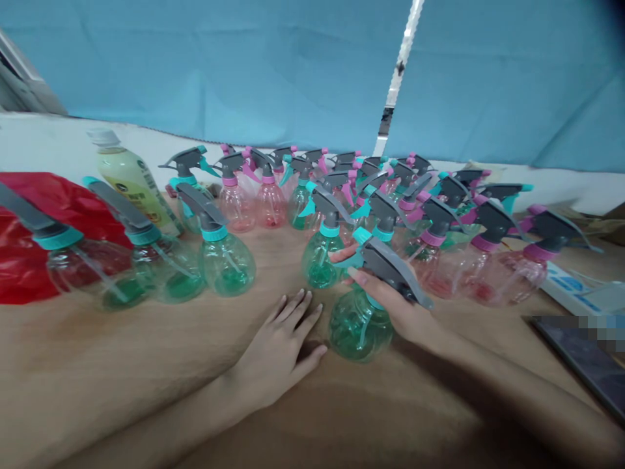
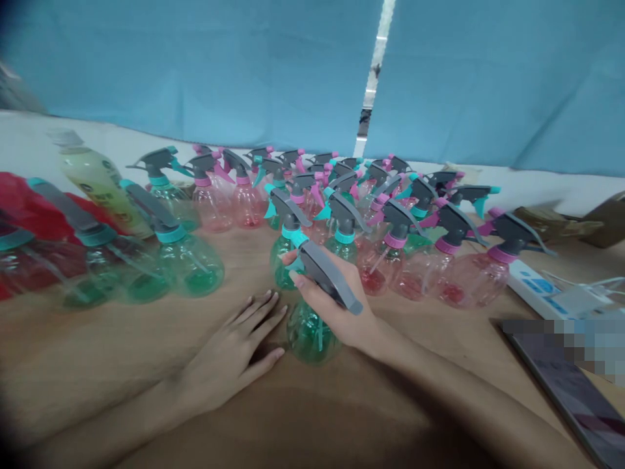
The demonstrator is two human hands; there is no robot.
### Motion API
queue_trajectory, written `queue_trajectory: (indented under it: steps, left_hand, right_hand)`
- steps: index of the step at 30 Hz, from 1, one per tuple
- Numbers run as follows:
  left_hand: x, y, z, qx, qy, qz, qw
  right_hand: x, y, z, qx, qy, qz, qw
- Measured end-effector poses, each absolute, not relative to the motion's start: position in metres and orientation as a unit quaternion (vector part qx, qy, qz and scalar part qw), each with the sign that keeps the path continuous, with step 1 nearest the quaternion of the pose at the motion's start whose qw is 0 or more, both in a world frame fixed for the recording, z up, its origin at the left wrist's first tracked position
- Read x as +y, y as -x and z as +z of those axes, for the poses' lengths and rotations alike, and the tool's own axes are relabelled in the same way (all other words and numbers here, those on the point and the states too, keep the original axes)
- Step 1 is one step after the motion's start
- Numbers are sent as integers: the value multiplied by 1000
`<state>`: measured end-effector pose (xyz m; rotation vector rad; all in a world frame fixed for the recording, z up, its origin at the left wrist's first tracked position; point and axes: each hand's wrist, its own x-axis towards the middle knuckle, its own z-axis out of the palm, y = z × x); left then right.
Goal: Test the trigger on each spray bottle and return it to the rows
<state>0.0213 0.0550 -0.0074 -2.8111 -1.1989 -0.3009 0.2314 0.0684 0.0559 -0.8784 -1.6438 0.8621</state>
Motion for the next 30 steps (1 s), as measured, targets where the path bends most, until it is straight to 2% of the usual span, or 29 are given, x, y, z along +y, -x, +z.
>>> queue_trajectory:
  steps: [30]
  left_hand:
    - [54, -21, -6, -381, 918, -96, 45]
  right_hand:
    - [55, -238, 71, -744, 384, 273, 474]
